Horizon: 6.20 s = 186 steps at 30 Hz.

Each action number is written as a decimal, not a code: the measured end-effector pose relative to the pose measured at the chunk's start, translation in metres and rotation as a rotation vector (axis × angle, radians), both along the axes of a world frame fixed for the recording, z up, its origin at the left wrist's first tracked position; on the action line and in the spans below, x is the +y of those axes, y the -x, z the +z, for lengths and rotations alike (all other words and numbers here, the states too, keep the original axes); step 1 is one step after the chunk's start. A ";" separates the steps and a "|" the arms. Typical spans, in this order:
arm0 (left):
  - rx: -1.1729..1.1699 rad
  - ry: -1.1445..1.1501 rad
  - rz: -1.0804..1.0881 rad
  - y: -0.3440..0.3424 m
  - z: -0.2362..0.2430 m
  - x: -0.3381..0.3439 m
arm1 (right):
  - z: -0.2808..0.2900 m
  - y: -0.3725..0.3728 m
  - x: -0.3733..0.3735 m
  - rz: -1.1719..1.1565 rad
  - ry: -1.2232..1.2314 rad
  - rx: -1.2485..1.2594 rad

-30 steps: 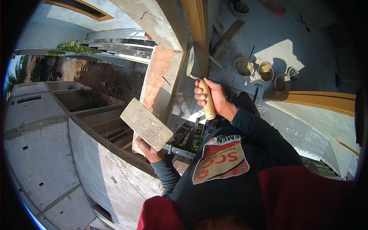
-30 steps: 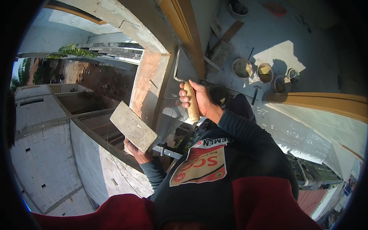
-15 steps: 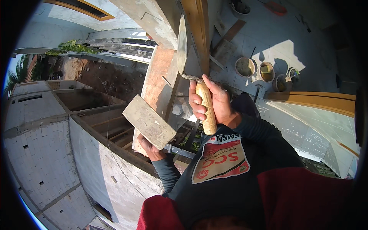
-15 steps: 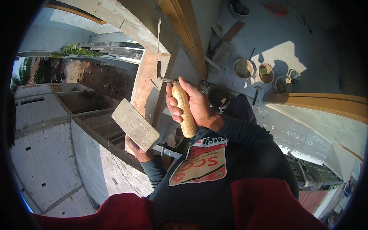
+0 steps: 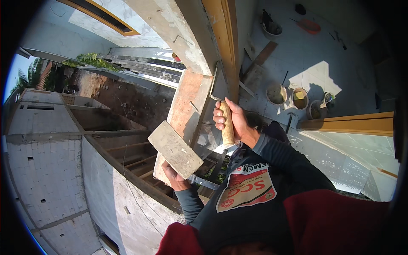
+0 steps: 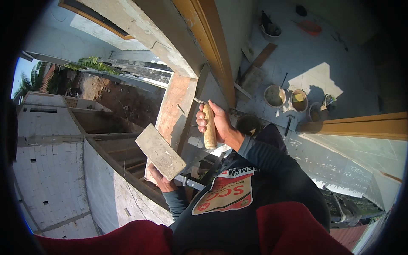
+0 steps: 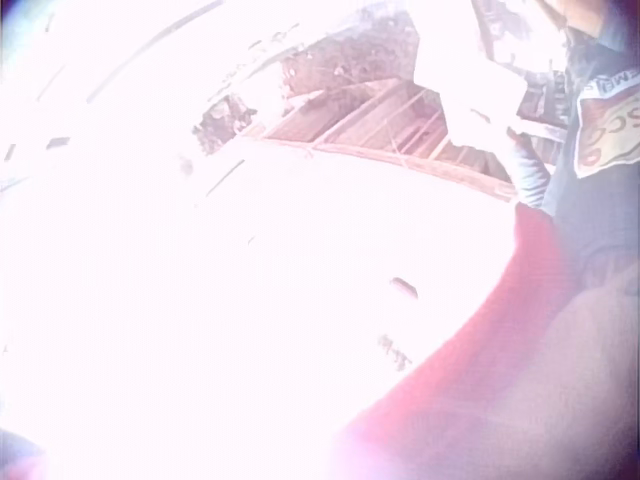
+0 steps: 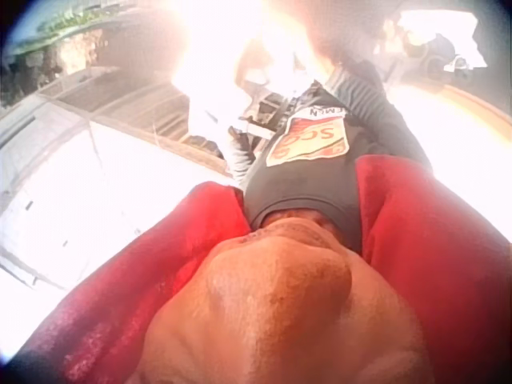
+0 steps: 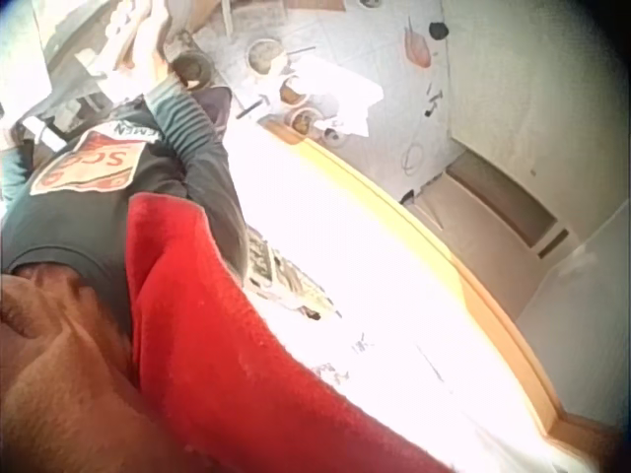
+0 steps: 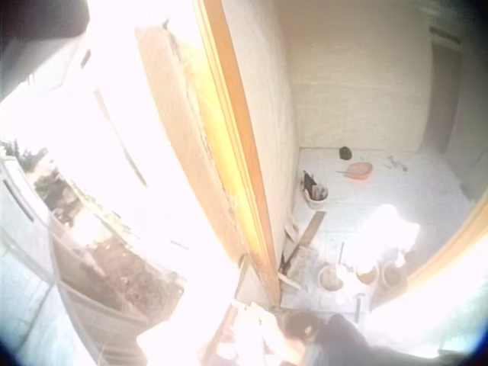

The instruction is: The person uses a trowel to scoop plaster from a bucket onto a wooden board, then applies the plaster to the vertical edge of a window frame and smooths the surface.

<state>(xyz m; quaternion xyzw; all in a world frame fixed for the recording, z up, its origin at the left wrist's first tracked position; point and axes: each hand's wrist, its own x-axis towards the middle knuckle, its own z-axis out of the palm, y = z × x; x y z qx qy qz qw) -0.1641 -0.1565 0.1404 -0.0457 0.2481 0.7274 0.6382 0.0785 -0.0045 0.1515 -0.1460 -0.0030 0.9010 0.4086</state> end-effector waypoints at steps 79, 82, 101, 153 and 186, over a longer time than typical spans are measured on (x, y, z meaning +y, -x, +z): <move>0.048 -0.415 0.627 -0.246 -0.045 -0.096 | 0.039 -0.023 0.040 0.317 -2.517 -0.611; 0.042 -0.372 0.694 -0.241 -0.067 -0.115 | 0.024 0.020 0.056 0.658 -2.501 -0.766; -0.041 -0.216 0.833 -0.210 -0.094 -0.134 | 0.035 0.022 0.022 0.572 -2.603 -0.696; 0.512 0.282 0.966 -0.176 -0.041 -0.050 | 0.036 -0.076 0.085 0.514 -2.078 -0.866; 0.633 0.464 0.879 -0.209 -0.035 -0.085 | -0.017 0.011 0.075 0.584 -2.306 -0.670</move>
